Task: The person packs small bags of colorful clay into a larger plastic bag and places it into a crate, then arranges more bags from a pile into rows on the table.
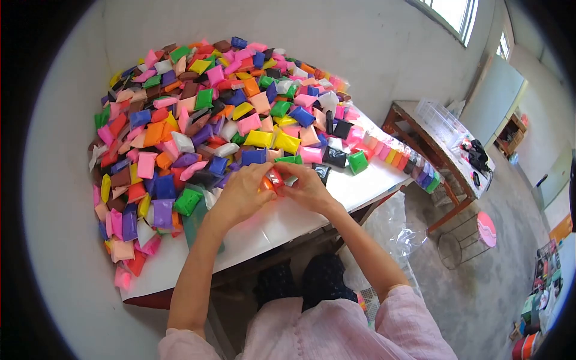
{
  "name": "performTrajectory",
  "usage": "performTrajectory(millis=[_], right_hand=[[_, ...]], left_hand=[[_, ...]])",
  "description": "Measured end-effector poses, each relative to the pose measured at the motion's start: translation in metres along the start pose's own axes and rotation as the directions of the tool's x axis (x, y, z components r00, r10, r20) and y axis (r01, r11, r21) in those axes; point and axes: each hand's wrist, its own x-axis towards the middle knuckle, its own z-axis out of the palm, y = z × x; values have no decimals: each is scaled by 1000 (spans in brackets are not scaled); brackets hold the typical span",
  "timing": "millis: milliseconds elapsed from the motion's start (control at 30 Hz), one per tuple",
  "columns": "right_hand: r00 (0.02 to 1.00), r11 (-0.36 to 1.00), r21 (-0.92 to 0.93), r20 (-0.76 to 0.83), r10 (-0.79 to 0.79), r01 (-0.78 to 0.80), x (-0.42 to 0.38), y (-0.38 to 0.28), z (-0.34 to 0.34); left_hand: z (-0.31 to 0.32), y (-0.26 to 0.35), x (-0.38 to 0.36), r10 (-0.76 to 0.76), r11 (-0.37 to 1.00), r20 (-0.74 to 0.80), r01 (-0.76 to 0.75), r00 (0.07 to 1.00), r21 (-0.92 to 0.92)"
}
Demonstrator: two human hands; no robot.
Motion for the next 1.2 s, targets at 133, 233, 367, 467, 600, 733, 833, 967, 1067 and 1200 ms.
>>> performTrajectory(millis=[133, 233, 367, 467, 600, 733, 833, 967, 1067, 1200], right_hand=[[998, 992, 115, 2, 57, -56, -4, 2, 0], [999, 994, 107, -12, 36, -35, -6, 1, 5], [999, 996, 92, -49, 5, 0, -12, -3, 7], [997, 998, 63, -71, -23, 27, -14, 0, 7], [993, 997, -26, -100, -69, 67, -16, 3, 8], [951, 947, -255, -189, -245, 193, -26, -4, -2], [959, 972, -216, -243, -145, 92, -21, -10, -20], [960, 952, -297, -238, -151, 76, 26, -12, -25], [988, 946, -304, -69, -136, 109, 61, -38, -11], [979, 893, -406, 127, -157, 195, 106, -50, 17]], left_hand=[[-2, 5, -3, -3, 1000, 3, 3, 1000, -12], [-1, 5, -5, 8, 1000, -8, -8, 1000, 2], [-2, 5, -4, 10, 1000, 3, -10, 1000, 22], [3, 3, -5, 59, 998, -50, -58, 997, 12], [12, 10, -13, 169, 953, -259, -91, 951, 288], [20, 38, -33, 324, 935, -390, -227, 862, 274], [41, 39, -48, 371, 928, -360, -346, 856, 135], [62, 33, -45, 353, 929, -280, -370, 893, -9], [67, 32, -43, 325, 933, -289, -356, 900, -60], [66, 30, -45, 275, 939, -293, -321, 916, -122]])
